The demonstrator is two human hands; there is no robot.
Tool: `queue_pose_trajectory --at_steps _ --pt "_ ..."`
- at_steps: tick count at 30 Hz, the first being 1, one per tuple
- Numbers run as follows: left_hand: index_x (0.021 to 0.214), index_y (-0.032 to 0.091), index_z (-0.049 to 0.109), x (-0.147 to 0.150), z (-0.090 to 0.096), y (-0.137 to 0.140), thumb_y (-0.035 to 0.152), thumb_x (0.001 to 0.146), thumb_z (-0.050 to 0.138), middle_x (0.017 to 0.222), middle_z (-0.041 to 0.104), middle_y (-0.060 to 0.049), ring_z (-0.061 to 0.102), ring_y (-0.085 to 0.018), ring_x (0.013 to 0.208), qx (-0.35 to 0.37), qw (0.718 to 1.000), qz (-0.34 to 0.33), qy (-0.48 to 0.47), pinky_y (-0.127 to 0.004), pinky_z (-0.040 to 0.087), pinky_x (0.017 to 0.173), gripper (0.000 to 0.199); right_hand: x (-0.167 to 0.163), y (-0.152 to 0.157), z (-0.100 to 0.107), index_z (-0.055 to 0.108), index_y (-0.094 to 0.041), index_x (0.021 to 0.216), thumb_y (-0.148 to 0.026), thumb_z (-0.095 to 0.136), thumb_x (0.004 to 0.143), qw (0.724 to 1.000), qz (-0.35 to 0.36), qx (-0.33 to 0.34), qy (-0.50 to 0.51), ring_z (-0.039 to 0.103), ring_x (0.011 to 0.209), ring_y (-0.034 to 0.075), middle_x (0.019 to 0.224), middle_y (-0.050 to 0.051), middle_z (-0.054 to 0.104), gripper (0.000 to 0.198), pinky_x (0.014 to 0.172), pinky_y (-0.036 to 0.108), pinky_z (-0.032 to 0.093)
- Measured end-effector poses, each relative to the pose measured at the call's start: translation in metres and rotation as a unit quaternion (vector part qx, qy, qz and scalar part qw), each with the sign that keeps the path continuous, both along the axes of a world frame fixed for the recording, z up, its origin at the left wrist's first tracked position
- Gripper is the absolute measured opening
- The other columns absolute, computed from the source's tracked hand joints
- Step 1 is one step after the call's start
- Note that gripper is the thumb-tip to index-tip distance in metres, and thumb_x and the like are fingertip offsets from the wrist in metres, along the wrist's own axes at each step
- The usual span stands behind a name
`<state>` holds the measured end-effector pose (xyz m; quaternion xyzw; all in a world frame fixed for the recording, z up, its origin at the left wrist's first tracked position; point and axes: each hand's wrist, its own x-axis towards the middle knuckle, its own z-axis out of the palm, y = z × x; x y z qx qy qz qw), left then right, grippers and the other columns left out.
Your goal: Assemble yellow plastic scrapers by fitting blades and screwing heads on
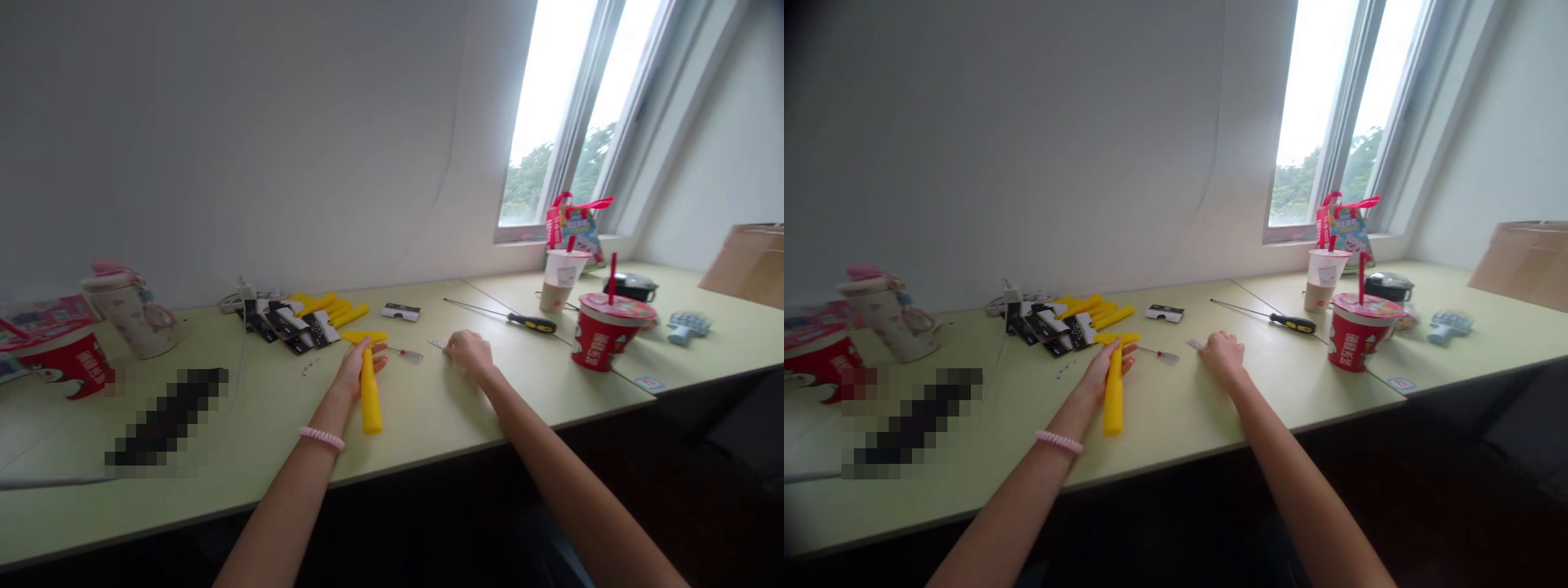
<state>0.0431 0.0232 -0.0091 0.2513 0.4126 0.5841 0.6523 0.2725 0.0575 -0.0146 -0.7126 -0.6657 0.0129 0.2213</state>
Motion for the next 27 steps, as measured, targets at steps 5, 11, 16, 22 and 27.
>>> queue_pose_trajectory --at_steps 5,11,16,22,27 --pt "0.110 0.012 0.050 0.008 -0.008 -0.005 0.023 0.081 0.050 0.080 0.068 -0.008 0.060 -0.012 0.049 -0.019 0.996 -0.077 0.032 -0.024 0.053 0.052 0.031 0.005 -0.001 0.006 0.065 -0.016 0.068 -0.020 0.060 0.071 0.994 0.010 -0.108 0.022 0.061 0.077 0.022 0.075 0.010 0.064 0.007 0.065 0.031 0.043" --pt "0.104 0.009 0.055 0.005 -0.013 -0.009 0.027 0.081 0.050 0.088 0.067 -0.014 0.063 -0.014 0.055 -0.024 0.990 -0.129 0.052 -0.025 0.054 0.055 0.030 0.000 0.008 0.013 0.064 -0.014 0.078 -0.016 0.061 0.066 0.989 -0.005 -0.147 0.004 0.061 0.079 0.024 0.083 0.014 0.063 0.012 0.063 0.033 0.045" --pt "0.102 0.009 0.057 0.005 -0.012 -0.009 0.029 0.081 0.050 0.090 0.067 -0.015 0.064 -0.015 0.058 -0.023 0.989 -0.134 0.054 -0.026 0.054 0.057 0.029 0.007 0.014 0.013 0.061 -0.014 0.065 -0.015 0.062 0.060 0.977 0.027 -0.204 0.049 0.060 0.066 0.022 0.066 0.010 0.061 0.005 0.053 0.029 0.042" --pt "0.096 0.011 0.059 0.005 -0.013 -0.008 0.031 0.080 0.051 0.095 0.067 -0.015 0.064 -0.016 0.060 -0.026 0.988 -0.133 0.070 -0.027 0.055 0.060 0.027 0.003 0.018 0.016 0.064 -0.016 0.080 -0.014 0.057 0.063 0.941 0.075 -0.105 0.313 0.056 0.063 0.015 0.074 0.007 0.063 0.018 0.050 0.023 0.040" --pt "0.099 0.009 0.057 0.005 -0.010 -0.012 0.029 0.080 0.051 0.096 0.066 -0.016 0.065 -0.016 0.060 -0.019 0.989 -0.138 0.057 -0.027 0.055 0.060 0.028 -0.032 0.027 0.021 0.057 -0.016 0.093 -0.017 0.054 0.064 0.819 0.164 -0.073 0.545 0.056 0.064 0.013 0.078 0.006 0.062 0.029 0.048 0.021 0.040"
